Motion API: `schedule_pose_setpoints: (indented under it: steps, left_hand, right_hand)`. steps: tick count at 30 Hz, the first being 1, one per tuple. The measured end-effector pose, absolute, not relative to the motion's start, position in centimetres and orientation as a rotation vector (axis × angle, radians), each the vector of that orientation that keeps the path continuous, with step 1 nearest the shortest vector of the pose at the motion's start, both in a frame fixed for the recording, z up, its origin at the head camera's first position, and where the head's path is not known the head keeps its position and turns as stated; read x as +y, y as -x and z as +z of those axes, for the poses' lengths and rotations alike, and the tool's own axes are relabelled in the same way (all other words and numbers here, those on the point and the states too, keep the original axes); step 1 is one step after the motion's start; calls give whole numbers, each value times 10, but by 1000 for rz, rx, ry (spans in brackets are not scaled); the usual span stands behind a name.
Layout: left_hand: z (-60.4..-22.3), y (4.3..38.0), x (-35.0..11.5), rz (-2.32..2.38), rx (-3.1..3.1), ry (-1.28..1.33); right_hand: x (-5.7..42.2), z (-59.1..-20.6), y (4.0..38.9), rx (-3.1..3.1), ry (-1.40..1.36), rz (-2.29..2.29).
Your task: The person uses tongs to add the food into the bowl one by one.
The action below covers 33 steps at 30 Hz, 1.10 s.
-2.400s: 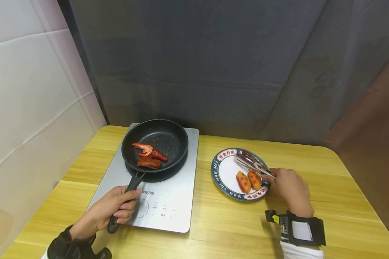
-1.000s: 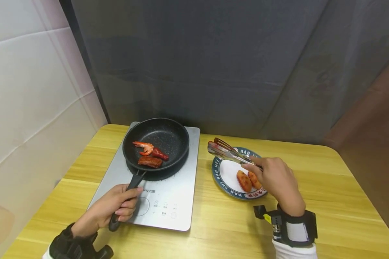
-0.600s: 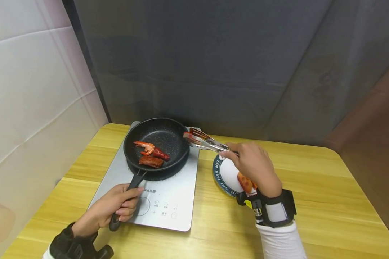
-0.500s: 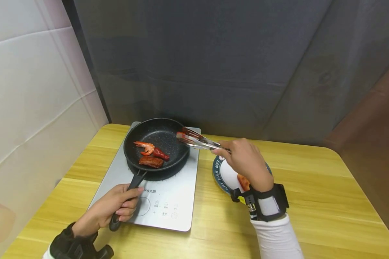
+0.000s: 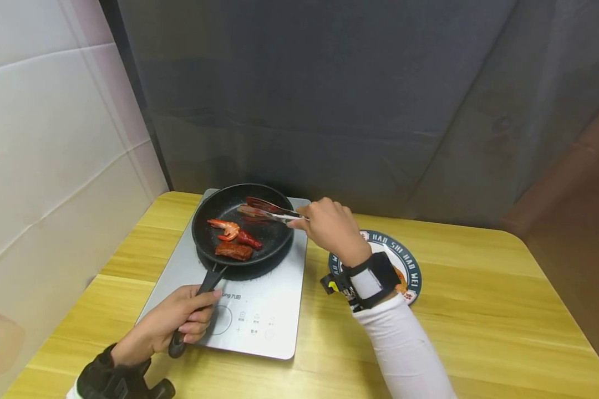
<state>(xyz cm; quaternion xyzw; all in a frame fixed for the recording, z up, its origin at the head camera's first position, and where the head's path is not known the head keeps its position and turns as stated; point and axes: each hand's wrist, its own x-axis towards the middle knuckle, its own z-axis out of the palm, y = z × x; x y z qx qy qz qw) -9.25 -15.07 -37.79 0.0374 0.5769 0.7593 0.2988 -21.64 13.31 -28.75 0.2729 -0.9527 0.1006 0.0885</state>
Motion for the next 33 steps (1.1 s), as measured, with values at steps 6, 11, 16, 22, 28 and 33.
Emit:
schedule_pose_setpoints:
  steps: [6, 11, 16, 22, 28, 33]
  left_hand:
    - [-378, 92, -151, 2018, 1530, -99]
    - [-376, 93, -151, 2017, 1539, -91]
    - [-377, 92, -152, 2020, 1534, -83]
    - [-378, 92, -150, 2025, 1543, -80]
    - [-377, 92, -148, 2013, 1555, -74]
    - [-375, 94, -147, 2020, 1567, -77]
  right_hand:
    - [113, -293, 224, -2817, -822, 250]
    - [99, -295, 231, -2812, -813, 193]
    - [85, -295, 238, -2843, -793, 122]
    - [74, -297, 247, -2890, -773, 128]
    - [71, -302, 252, -2913, -746, 116]
    - [68, -302, 254, -2885, -758, 115]
